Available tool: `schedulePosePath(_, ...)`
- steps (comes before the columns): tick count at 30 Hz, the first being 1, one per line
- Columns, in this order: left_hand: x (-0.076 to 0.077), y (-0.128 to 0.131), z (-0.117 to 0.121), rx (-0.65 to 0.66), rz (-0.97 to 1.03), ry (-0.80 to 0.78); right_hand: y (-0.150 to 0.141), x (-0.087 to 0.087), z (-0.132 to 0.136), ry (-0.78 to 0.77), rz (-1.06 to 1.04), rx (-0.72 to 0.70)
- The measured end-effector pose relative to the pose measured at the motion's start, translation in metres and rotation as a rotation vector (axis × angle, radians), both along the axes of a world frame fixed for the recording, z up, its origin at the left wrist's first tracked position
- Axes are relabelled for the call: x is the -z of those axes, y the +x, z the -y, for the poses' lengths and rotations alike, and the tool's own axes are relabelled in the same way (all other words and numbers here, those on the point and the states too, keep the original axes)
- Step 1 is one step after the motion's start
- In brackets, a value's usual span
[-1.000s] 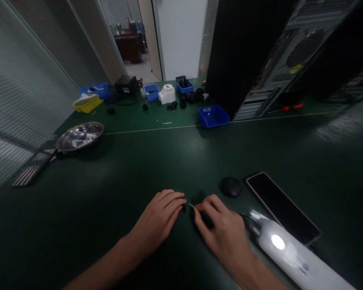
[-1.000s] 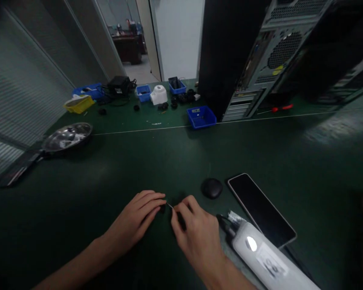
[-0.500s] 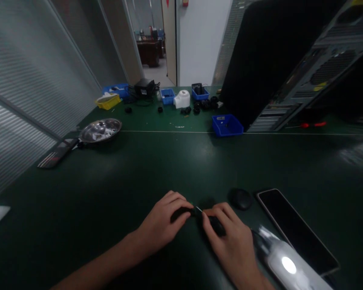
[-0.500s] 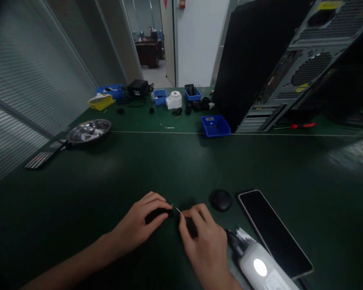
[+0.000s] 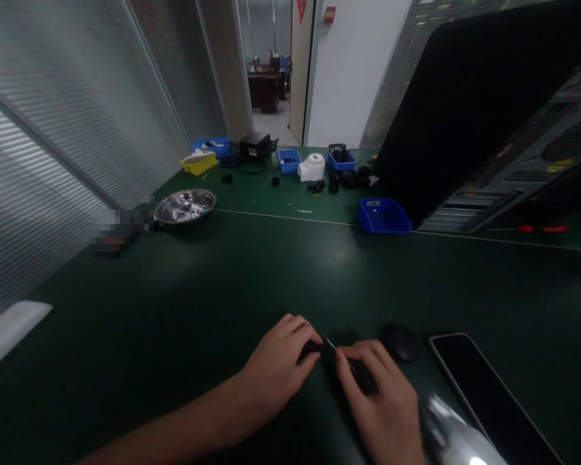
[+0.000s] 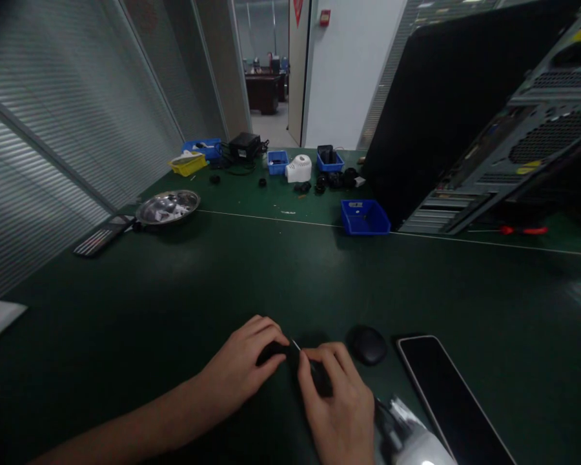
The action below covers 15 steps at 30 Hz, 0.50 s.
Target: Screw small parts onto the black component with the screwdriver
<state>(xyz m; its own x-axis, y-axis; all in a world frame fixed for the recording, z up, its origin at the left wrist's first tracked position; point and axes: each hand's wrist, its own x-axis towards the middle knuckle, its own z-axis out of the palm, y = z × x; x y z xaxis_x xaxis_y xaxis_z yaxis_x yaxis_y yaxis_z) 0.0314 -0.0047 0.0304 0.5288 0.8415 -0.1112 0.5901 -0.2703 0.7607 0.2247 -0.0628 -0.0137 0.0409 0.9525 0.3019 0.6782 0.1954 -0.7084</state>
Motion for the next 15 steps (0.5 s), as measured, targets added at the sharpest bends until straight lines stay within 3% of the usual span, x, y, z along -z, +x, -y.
schedulePosePath(5,-0.006,-0.006,-0.010,0.042,0.009,-0.068,-0.001,-0.004,0.000,-0.020,-0.015,0.020)
schedulePosePath(10,0.002,-0.019,-0.018,0.193,0.038,0.009,-0.004,-0.011,0.000,-0.052,-0.056,0.027)
schedulePosePath(13,0.011,-0.052,-0.030,0.189,-0.028,0.086,-0.005,-0.017,0.001,-0.085,-0.094,0.047)
schedulePosePath(15,0.016,-0.092,-0.046,0.059,-0.125,0.144,-0.005,-0.019,0.001,-0.088,-0.112,0.057)
